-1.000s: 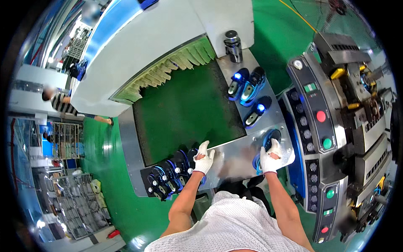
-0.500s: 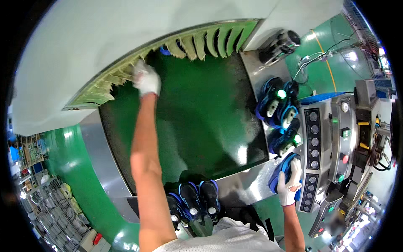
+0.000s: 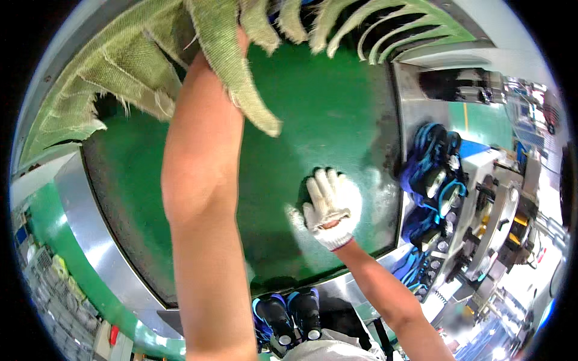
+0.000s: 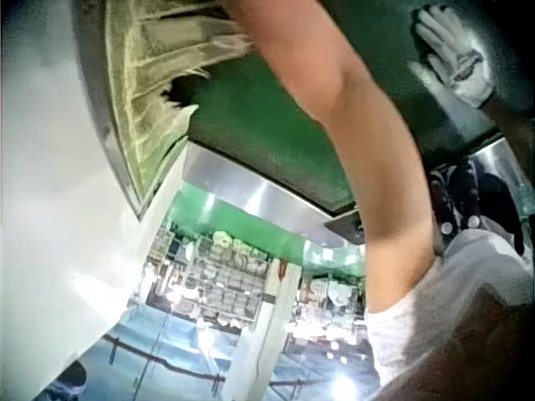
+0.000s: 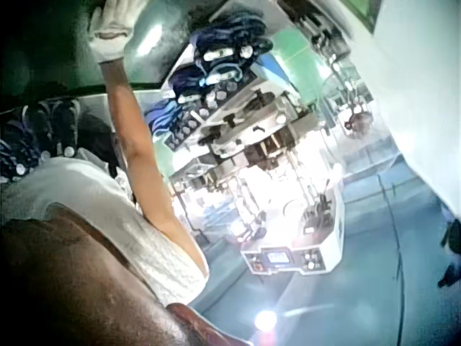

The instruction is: The person repeatedly picks up blue and black sneakers from a metal tray and places them into a shoe assembly machine. They operate the machine's controls to process each shoe individually, then remove the finished product and place it back onto the tray.

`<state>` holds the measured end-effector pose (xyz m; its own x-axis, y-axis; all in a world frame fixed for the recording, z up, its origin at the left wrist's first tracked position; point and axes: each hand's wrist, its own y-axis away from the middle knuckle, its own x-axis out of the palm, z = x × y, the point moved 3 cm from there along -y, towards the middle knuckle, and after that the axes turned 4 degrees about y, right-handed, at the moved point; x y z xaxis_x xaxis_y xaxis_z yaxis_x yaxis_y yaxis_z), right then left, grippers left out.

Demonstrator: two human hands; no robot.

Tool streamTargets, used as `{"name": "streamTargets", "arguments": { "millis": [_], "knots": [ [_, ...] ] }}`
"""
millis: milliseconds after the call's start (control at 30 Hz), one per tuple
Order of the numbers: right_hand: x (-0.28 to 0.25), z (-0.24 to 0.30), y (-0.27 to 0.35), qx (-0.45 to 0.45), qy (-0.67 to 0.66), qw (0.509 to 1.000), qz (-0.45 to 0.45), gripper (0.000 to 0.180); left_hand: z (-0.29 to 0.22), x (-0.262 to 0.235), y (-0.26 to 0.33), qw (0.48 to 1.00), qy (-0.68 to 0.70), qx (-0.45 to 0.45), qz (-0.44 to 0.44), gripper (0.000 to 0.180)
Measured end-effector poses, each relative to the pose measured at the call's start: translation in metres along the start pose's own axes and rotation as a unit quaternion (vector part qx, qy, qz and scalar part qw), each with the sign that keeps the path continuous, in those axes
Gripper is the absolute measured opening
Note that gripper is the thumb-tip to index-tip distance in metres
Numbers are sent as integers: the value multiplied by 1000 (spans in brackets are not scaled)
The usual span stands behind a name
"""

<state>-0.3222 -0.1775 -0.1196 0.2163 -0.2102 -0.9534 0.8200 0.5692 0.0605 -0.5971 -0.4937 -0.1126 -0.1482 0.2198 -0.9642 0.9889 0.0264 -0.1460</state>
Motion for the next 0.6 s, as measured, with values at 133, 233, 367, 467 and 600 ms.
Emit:
{"name": "streamTargets", "arguments": {
  "millis": [133, 233, 367, 467, 600],
  "knots": [
    [-22, 9, -8, -19, 0, 998, 54, 64, -33, -37, 39, 995, 45, 31, -78, 48],
    [-39, 9, 14, -16, 0, 1000, 25, 61, -87, -57, 92, 990, 95, 55, -93, 51],
    [-72, 20, 95, 153, -138, 968, 146, 66, -138, -90, 200, 988, 103, -66, 91, 66],
    [-103, 24, 174, 133, -238, 954, 121, 66, -164, -108, 280, 980, 177, -72, 53, 71],
    [-164, 11, 283, 218, -269, 935, 78, 63, -246, -160, 352, 924, 292, -201, 141, 78]
  ]
}}
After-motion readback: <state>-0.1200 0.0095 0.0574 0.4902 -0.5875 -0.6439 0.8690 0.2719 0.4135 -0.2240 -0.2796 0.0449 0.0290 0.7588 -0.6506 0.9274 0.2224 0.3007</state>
